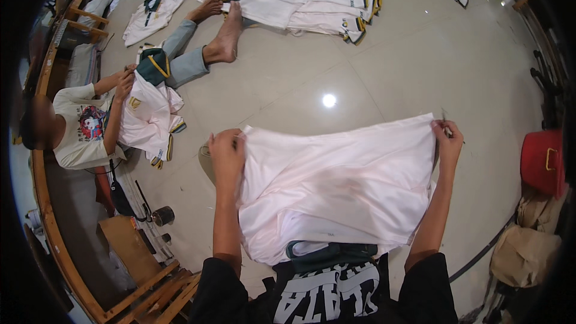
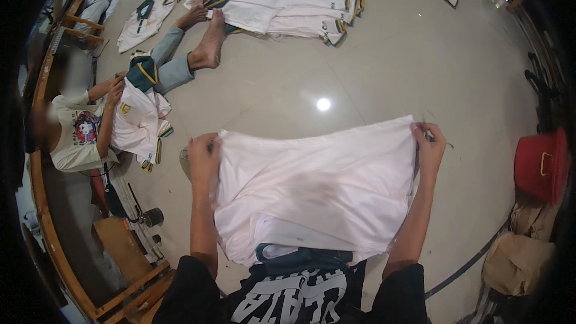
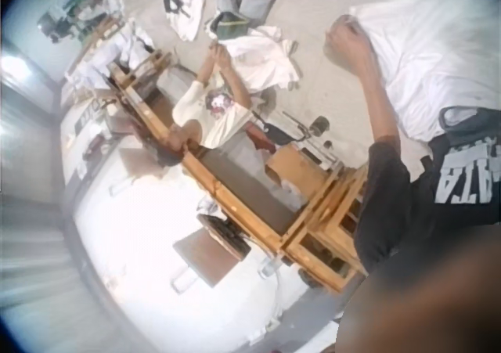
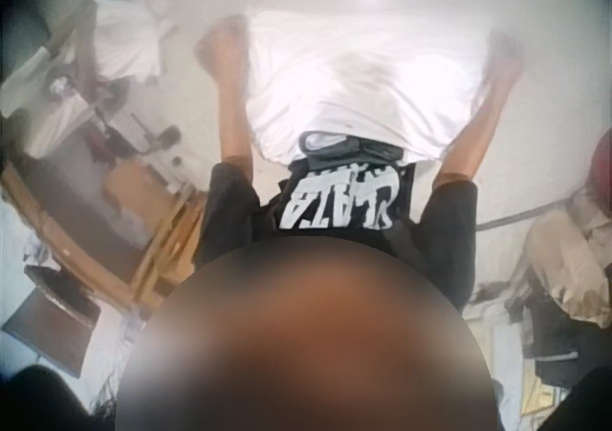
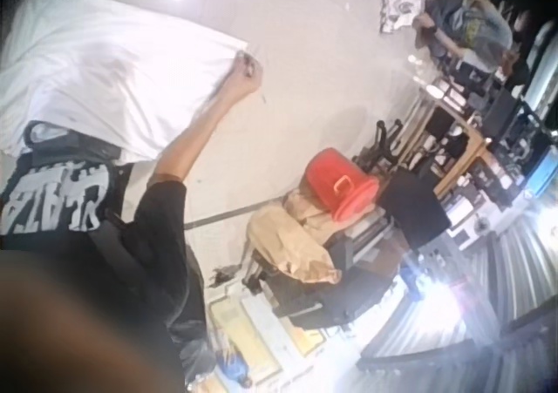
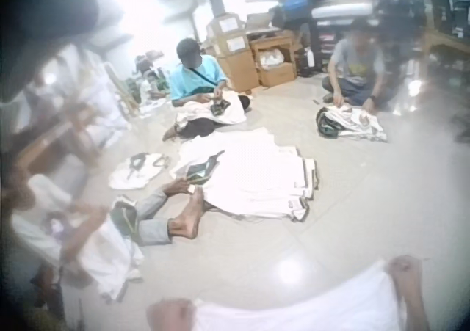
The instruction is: The person sits on the floor and uses scissors to cut threads and small pieces from a white fabric garment. They repeatedly adjust the fabric and snip loose threads while other people work nearby.
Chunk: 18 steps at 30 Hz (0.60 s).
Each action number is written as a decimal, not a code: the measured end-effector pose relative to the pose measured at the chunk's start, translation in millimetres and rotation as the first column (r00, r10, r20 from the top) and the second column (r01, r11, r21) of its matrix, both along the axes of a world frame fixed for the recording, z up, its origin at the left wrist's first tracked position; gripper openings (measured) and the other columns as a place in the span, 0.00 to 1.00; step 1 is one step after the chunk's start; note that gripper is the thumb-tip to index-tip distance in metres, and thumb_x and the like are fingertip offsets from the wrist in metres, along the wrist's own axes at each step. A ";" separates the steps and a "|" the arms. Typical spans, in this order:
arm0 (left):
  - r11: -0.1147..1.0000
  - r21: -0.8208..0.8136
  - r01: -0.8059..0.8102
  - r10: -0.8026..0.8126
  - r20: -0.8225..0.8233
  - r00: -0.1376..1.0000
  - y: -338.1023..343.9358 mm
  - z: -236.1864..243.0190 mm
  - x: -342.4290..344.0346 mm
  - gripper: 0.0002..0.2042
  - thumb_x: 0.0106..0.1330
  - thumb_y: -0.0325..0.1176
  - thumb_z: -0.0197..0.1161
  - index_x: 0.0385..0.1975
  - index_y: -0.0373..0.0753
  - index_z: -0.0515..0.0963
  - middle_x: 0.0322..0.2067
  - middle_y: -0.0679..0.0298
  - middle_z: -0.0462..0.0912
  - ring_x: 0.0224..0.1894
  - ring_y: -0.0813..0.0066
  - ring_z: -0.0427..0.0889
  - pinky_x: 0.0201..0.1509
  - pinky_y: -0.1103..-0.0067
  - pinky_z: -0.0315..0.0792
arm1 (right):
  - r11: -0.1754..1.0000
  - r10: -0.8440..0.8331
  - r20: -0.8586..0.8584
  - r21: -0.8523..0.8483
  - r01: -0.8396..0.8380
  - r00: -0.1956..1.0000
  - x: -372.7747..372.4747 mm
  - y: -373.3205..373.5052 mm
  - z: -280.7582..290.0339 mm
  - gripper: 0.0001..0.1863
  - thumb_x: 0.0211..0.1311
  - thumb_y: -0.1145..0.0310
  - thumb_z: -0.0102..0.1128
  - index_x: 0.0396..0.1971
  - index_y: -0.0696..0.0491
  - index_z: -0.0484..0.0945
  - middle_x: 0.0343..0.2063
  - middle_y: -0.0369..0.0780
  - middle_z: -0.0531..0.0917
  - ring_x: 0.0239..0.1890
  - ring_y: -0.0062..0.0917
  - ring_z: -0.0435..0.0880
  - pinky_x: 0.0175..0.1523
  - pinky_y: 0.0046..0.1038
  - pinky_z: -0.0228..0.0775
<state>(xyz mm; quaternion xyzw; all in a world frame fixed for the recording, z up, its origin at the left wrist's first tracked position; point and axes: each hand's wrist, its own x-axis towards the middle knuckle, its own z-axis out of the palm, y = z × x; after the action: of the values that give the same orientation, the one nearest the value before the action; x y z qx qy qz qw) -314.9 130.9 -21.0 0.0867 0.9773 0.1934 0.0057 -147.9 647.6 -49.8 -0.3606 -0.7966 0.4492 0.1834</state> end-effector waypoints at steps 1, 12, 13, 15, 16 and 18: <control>0.971 0.189 -0.144 0.122 0.122 0.985 5.6 16.7 -4.4 0.10 0.67 0.35 0.64 0.40 0.35 0.82 0.42 0.60 0.84 0.47 0.68 0.81 0.56 0.72 0.71 | 0.995 -0.046 -0.017 -0.084 0.045 0.999 2.5 -0.3 10.9 0.10 0.58 0.67 0.72 0.34 0.57 0.84 0.27 0.32 0.79 0.30 0.18 0.72 0.38 0.22 0.63; 0.311 0.945 0.099 -0.950 0.306 0.064 -138.4 100.8 37.9 0.26 0.56 0.40 0.77 0.47 0.26 0.78 0.37 0.55 0.87 0.45 0.58 0.86 0.64 0.58 0.70 | 0.447 0.481 -0.668 -0.371 -0.814 0.568 165.0 41.0 51.4 0.20 0.59 0.53 0.72 0.29 0.56 0.78 0.18 0.35 0.80 0.14 0.26 0.77 0.21 0.24 0.62; 0.457 0.890 -0.012 -0.859 0.444 0.256 -138.0 110.3 57.9 0.28 0.54 0.42 0.79 0.45 0.25 0.78 0.38 0.53 0.87 0.46 0.56 0.86 0.64 0.58 0.70 | 0.547 0.441 -0.601 -0.409 -0.730 0.667 179.6 42.8 51.1 0.21 0.58 0.52 0.72 0.27 0.56 0.78 0.18 0.36 0.81 0.13 0.28 0.78 0.20 0.24 0.61; 0.492 0.867 -0.079 -0.704 0.450 0.549 -128.6 110.9 65.3 0.27 0.55 0.33 0.77 0.52 0.25 0.77 0.44 0.45 0.85 0.48 0.55 0.86 0.60 0.63 0.73 | 0.733 0.266 -0.513 -0.442 -0.517 0.816 183.9 39.5 46.6 0.22 0.61 0.51 0.70 0.28 0.57 0.77 0.19 0.36 0.80 0.13 0.25 0.74 0.21 0.22 0.57; 0.538 0.840 -0.071 -0.643 0.463 0.610 -122.1 104.6 56.3 0.25 0.58 0.32 0.74 0.52 0.26 0.76 0.45 0.47 0.85 0.50 0.57 0.85 0.62 0.64 0.72 | 0.777 0.190 -0.516 -0.440 -0.449 0.835 178.4 45.9 42.4 0.21 0.63 0.52 0.68 0.31 0.57 0.76 0.21 0.37 0.80 0.14 0.24 0.74 0.22 0.21 0.57; 0.597 0.797 -0.088 -0.531 0.475 0.702 -85.5 102.4 30.3 0.21 0.62 0.31 0.69 0.53 0.29 0.76 0.48 0.50 0.84 0.54 0.60 0.82 0.64 0.66 0.70 | 0.836 0.060 -0.556 -0.426 -0.346 0.829 123.3 51.4 44.5 0.18 0.67 0.54 0.65 0.35 0.56 0.76 0.23 0.38 0.79 0.16 0.22 0.73 0.23 0.19 0.57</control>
<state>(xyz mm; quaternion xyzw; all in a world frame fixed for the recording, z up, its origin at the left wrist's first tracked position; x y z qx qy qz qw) -284.6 45.4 81.3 0.1358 0.7021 0.6068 0.3469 -24.5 699.0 -5.2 -0.1703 -0.6035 0.7414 0.2389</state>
